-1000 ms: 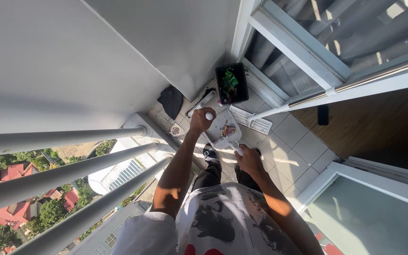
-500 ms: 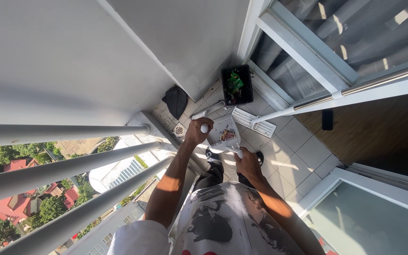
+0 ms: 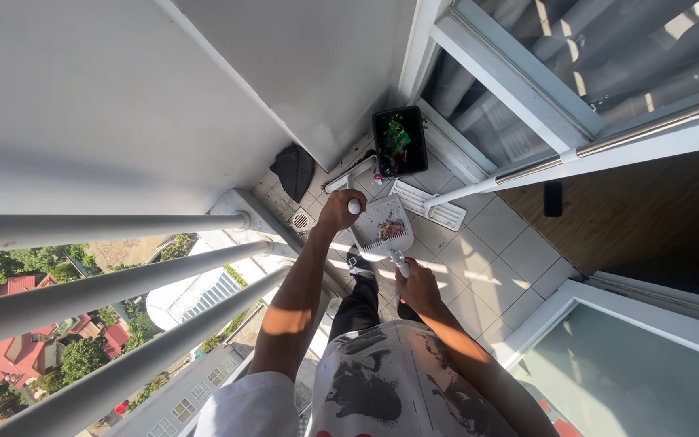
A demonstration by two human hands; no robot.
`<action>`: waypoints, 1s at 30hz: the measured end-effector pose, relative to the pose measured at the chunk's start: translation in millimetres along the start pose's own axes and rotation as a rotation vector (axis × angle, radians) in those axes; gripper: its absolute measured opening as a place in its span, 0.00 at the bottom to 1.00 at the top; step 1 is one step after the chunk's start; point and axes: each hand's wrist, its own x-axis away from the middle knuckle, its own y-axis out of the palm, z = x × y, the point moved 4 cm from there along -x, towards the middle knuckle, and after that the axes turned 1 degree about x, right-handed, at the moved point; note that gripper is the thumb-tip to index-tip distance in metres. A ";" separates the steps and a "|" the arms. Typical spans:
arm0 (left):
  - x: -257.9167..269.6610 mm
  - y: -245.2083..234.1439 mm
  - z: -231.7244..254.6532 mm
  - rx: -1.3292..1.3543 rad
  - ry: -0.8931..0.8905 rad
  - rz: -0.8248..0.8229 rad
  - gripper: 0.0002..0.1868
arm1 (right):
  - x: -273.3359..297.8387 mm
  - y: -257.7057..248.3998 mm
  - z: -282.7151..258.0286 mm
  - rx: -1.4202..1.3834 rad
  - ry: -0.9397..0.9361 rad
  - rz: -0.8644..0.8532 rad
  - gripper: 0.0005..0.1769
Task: The recorder is assembling the various poles and heads of a cleaning mop on a balcony.
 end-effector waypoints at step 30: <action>102.5 65.2 30.6 -0.250 0.055 -0.339 0.10 | 65.0 29.7 3.0 0.294 -0.328 0.037 0.05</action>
